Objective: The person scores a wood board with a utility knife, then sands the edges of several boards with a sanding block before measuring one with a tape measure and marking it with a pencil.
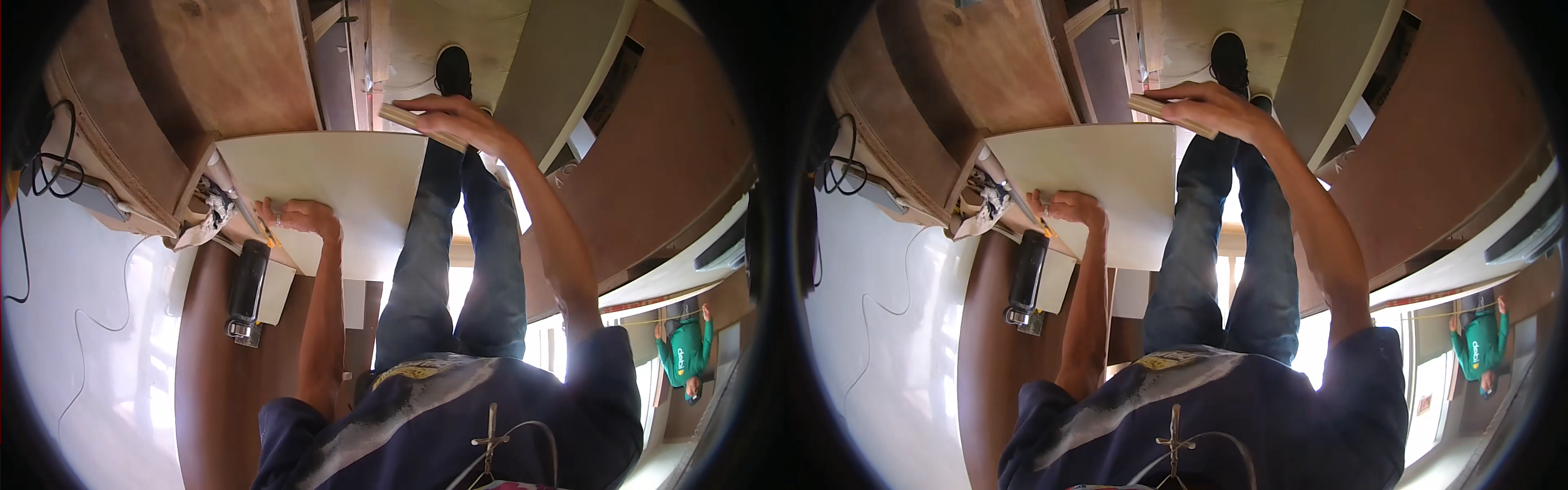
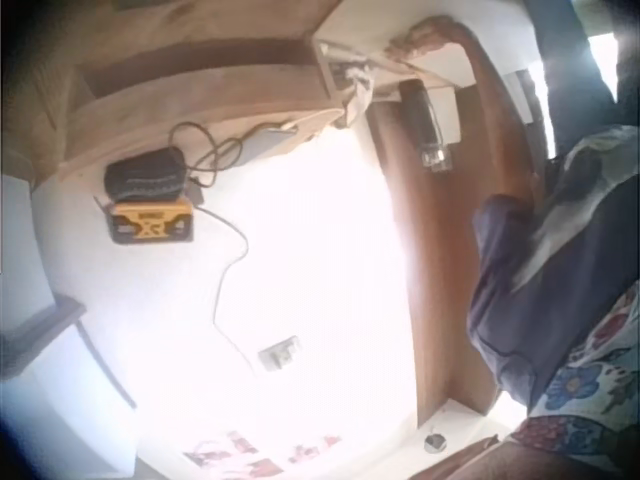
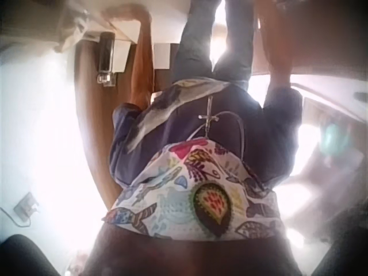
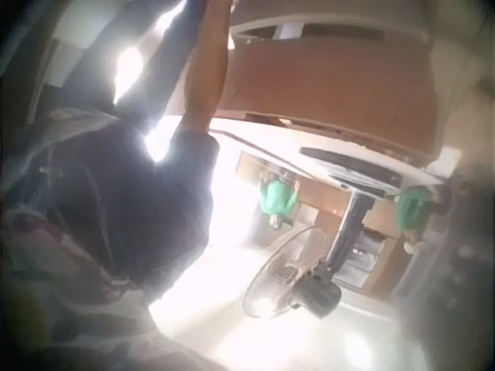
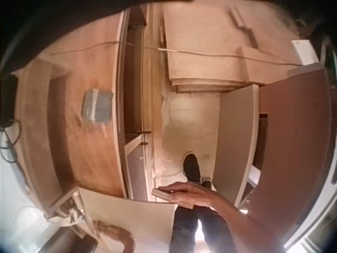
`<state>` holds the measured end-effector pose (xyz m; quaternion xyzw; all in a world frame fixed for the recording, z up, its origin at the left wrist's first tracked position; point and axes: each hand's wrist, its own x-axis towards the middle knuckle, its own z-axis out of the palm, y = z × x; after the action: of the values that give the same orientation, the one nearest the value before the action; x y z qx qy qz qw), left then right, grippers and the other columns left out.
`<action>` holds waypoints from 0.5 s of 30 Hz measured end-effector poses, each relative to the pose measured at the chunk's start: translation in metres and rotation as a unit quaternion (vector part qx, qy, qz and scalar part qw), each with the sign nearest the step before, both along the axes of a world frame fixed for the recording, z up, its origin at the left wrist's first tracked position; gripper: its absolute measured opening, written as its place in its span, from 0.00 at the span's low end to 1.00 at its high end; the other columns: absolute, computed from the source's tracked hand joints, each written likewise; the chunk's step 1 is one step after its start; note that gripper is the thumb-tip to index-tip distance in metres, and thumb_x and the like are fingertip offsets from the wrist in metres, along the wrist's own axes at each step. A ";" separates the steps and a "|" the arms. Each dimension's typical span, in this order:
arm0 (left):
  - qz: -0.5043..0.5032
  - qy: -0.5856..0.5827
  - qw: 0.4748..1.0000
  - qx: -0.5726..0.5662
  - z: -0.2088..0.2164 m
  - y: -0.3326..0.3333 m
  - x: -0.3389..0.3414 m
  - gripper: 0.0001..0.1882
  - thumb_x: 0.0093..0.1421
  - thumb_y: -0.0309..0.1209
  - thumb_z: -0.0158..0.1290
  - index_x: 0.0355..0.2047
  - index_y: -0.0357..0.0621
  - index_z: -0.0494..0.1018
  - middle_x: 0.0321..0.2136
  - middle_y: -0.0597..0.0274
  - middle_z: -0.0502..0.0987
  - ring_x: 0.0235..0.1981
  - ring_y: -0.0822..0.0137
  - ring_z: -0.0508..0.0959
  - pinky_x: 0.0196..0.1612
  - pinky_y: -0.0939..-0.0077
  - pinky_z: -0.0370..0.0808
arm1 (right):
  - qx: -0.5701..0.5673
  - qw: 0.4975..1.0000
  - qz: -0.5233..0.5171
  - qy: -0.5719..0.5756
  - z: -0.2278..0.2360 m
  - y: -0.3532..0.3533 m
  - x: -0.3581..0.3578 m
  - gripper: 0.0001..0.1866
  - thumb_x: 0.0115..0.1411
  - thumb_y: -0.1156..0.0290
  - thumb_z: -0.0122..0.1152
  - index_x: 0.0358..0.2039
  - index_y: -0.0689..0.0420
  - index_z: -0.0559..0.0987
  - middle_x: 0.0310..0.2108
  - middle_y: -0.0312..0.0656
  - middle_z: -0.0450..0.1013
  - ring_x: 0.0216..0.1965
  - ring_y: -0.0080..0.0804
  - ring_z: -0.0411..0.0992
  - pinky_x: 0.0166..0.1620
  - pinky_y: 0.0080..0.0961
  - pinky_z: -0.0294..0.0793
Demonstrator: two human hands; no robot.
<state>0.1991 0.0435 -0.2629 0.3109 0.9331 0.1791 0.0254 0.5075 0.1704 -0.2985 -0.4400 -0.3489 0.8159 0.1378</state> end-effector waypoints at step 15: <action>-0.006 -0.013 1.000 -0.008 0.002 0.001 -0.006 0.21 0.72 0.30 0.26 0.59 0.37 0.62 0.65 0.40 0.59 0.70 0.44 0.58 0.71 0.50 0.57 | -0.044 0.983 0.175 0.043 -0.007 0.053 0.001 0.33 0.59 0.50 0.60 0.60 0.56 0.79 0.60 0.47 0.73 0.61 0.42 0.70 0.67 0.36 0.62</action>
<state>0.1932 0.0445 -0.2614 0.3140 0.9323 0.1750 0.0410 0.5083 0.2234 -0.3056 -0.3427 -0.3782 0.8599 -0.0115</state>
